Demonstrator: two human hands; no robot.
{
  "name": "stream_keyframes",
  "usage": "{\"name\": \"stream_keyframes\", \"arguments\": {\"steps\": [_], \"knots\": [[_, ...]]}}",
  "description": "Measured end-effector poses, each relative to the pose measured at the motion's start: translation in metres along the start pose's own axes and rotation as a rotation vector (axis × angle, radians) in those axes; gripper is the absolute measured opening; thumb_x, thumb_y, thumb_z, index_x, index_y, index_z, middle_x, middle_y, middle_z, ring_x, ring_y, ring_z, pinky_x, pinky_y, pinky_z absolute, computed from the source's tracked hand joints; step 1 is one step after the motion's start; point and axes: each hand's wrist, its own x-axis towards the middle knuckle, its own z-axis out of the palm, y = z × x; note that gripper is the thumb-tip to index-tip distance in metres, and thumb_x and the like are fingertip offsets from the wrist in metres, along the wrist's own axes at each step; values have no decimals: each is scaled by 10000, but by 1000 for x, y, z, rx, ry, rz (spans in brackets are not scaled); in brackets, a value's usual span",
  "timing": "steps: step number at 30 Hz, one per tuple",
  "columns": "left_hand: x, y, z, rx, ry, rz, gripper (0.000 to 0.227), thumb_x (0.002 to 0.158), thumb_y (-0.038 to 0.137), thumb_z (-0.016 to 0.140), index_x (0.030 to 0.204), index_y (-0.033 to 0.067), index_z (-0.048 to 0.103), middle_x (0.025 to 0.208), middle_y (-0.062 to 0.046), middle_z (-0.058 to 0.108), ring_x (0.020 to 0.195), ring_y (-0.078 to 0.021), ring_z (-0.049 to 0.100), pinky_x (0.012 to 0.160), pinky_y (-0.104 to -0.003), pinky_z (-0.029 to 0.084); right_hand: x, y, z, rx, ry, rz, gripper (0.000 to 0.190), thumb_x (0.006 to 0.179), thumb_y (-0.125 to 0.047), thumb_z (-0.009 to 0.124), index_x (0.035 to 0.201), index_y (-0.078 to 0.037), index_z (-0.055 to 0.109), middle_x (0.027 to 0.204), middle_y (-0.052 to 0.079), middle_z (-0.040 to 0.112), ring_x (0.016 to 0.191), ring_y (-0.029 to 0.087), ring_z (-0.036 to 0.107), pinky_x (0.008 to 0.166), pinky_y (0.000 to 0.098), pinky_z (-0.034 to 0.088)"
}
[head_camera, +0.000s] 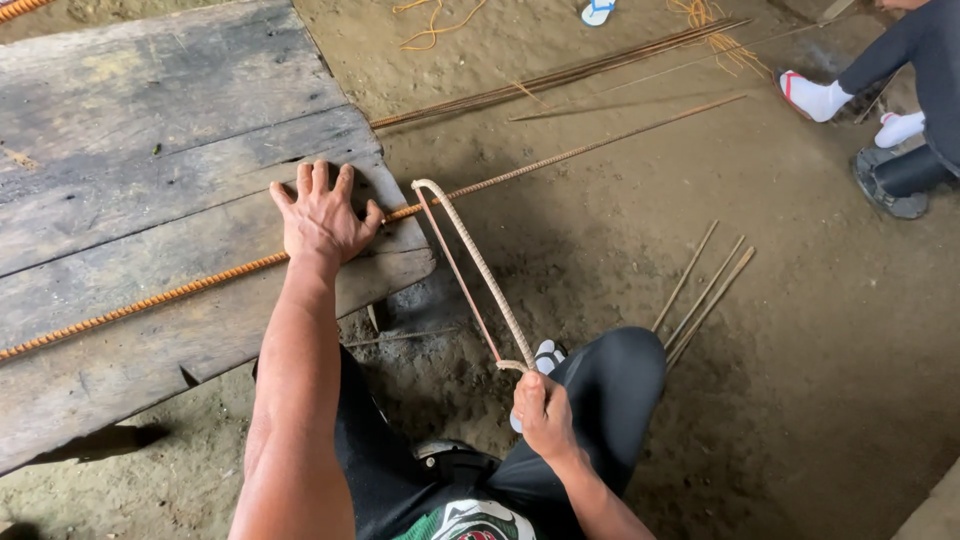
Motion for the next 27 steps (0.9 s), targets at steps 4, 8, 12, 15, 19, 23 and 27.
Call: {"name": "stream_keyframes", "arguments": {"steps": [4, 8, 12, 15, 19, 23, 27], "knots": [[2, 3, -8, -17, -43, -21, 644, 894, 577, 473, 1347, 141, 610, 1369, -205, 545, 1337, -371, 434, 1019, -723, 278, 0, -6, 2, 62, -32, -13, 478, 1080, -383, 444, 705, -153, 257, 582, -50, 237, 467, 67, 265, 389, 254, 264], [2, 0, -5, -19, -50, -16, 679, 916, 657, 461, 1352, 154, 593, 1386, -204, 536, 1348, -379, 427, 1019, -715, 264, 1, -3, 3, 53, -25, -17, 489, 1077, -379, 442, 684, -151, 261, 558, -38, 260, 460, 83, 299, 394, 265, 291], [1, -3, 1, 13, 28, 32, 744, 916, 765, 465, 1313, 154, 618, 1376, -197, 548, 1328, -385, 454, 988, -720, 304, 1, 9, 1, 114, -43, -16, 457, 1088, -342, 433, 723, -161, 228, 588, -54, 243, 490, 69, 284, 400, 260, 278], [-1, -5, 3, 12, 41, 46, 791, 917, 812, 448, 1323, 156, 625, 1401, -200, 535, 1347, -385, 443, 985, -731, 303, -1, 17, -1, 171, -38, 8, 428, 1094, -298, 430, 739, -166, 229, 599, -63, 261, 502, 65, 312, 402, 260, 282], [0, -3, -1, 2, 2, 32, 871, 907, 872, 381, 1373, 175, 615, 1409, -185, 519, 1352, -363, 420, 998, -695, 281, 0, 23, -2, 209, -3, 45, 438, 1090, -318, 441, 719, -161, 267, 571, -51, 294, 478, 80, 356, 407, 264, 301], [0, -3, -5, -13, -12, 24, 852, 906, 873, 383, 1374, 199, 614, 1384, -165, 527, 1337, -343, 412, 999, -671, 283, -2, 24, -2, 224, 5, 63, 392, 1073, -241, 450, 744, -175, 247, 602, -58, 296, 506, 74, 366, 427, 267, 306], [1, -3, -2, 9, -29, 14, 804, 912, 834, 413, 1377, 202, 589, 1429, -183, 509, 1377, -362, 404, 1018, -722, 276, -2, 7, 7, 73, -7, 1, 473, 1090, -339, 422, 687, -156, 254, 552, -41, 288, 463, 83, 332, 403, 264, 291]]}}
